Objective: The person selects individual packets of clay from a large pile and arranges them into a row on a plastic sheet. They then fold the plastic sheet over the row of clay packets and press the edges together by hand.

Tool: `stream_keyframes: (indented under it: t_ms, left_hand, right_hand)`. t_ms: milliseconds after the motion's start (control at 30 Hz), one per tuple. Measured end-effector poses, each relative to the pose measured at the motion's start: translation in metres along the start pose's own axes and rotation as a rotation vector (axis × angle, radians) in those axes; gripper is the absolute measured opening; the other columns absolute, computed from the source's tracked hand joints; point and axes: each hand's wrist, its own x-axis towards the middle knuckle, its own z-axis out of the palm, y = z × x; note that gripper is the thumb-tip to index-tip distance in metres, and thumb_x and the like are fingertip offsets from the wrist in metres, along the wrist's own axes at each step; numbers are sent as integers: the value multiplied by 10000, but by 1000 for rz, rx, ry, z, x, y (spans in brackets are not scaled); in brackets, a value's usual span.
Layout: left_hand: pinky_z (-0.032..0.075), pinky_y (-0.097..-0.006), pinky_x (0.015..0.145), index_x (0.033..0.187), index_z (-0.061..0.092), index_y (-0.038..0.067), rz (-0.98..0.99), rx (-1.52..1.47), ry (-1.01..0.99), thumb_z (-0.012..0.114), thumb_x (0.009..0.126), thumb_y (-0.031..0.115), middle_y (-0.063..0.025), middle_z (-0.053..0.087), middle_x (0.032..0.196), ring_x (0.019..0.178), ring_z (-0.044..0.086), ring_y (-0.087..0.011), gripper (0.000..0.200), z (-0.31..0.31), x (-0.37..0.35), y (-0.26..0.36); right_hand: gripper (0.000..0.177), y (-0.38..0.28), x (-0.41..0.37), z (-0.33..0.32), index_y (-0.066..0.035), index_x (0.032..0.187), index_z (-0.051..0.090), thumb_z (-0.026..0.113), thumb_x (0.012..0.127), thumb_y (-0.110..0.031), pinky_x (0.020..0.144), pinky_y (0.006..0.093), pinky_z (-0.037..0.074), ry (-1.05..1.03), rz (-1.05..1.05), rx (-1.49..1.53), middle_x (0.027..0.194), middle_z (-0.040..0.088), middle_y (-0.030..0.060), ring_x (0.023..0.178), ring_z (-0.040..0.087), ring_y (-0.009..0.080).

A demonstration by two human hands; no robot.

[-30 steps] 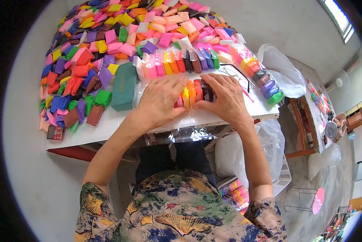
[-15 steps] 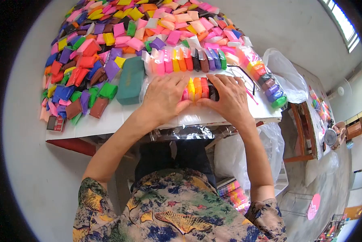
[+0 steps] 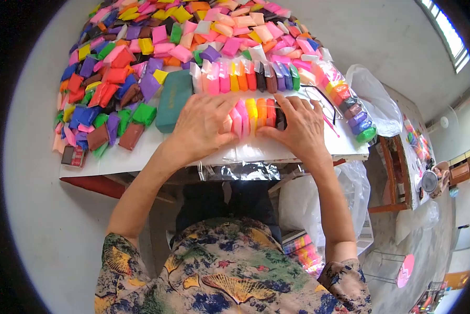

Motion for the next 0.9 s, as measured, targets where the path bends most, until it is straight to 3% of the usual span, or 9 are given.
stream_keyframes:
  t_ms: [167, 233, 433, 533, 633, 767, 900]
  left_hand:
    - [364, -470, 1071, 1428, 460, 80, 22, -54, -16, 780, 726, 266, -171, 572, 1342, 1204, 547, -328, 794, -3, 0, -2]
    - [328, -476, 1124, 1465, 439, 91, 6, -139, -70, 802, 706, 291, -189, 532, 1396, 1302, 482, -357, 864, -12, 0, -1]
    - [287, -456, 1171, 1519, 348, 73, -91, -80, 49, 816, 730, 203, -217, 423, 1495, 1420, 361, -371, 927, -36, -34, -2]
    - [386, -426, 1078, 1453, 428, 56, -270, 1, 215, 811, 749, 174, -212, 513, 1370, 1290, 479, -368, 811, -39, -56, 14]
    - [482, -384, 851, 1309, 532, 42, -436, -29, 312, 809, 785, 193, -164, 599, 1086, 960, 594, -294, 612, -31, -72, 29]
    - [448, -340, 592, 1130, 564, 13, -720, -226, 289, 769, 865, 231, -66, 533, 727, 617, 506, -181, 400, -14, -82, 37]
    - [445, -347, 595, 1076, 598, 3, -746, -217, 281, 752, 871, 234, -75, 554, 704, 614, 529, -195, 345, -9, -80, 38]
  right_hand:
    - [883, 1, 0, 4, -99, 1315, 570, 792, 649, -634, 1012, 534, 357, 32, -11, -19, 1108, 647, 113, 1076, 613, 283]
    - [918, 4, -2, -1, -100, 1345, 549, 797, 641, -635, 1041, 543, 341, 16, -53, 15, 1188, 629, 129, 1149, 587, 295]
    - [983, 5, 1, -29, -96, 1397, 503, 827, 622, -606, 1098, 578, 297, -65, -85, 112, 1348, 562, 161, 1268, 526, 317]
    - [970, -2, 9, -30, -90, 1393, 500, 841, 622, -571, 1111, 585, 283, -39, -132, 142, 1372, 544, 174, 1284, 512, 320]
    - [940, -13, 19, -21, -90, 1381, 505, 840, 634, -549, 1102, 573, 287, 0, -191, 129, 1357, 548, 183, 1278, 516, 325]
    - [886, -39, 27, -8, -69, 1363, 534, 852, 653, -493, 1116, 530, 298, -12, -269, 188, 1356, 553, 168, 1269, 518, 324]
    - [869, -52, 29, 8, -53, 1337, 547, 824, 669, -536, 1075, 526, 318, 28, -284, 144, 1298, 581, 167, 1219, 547, 315]
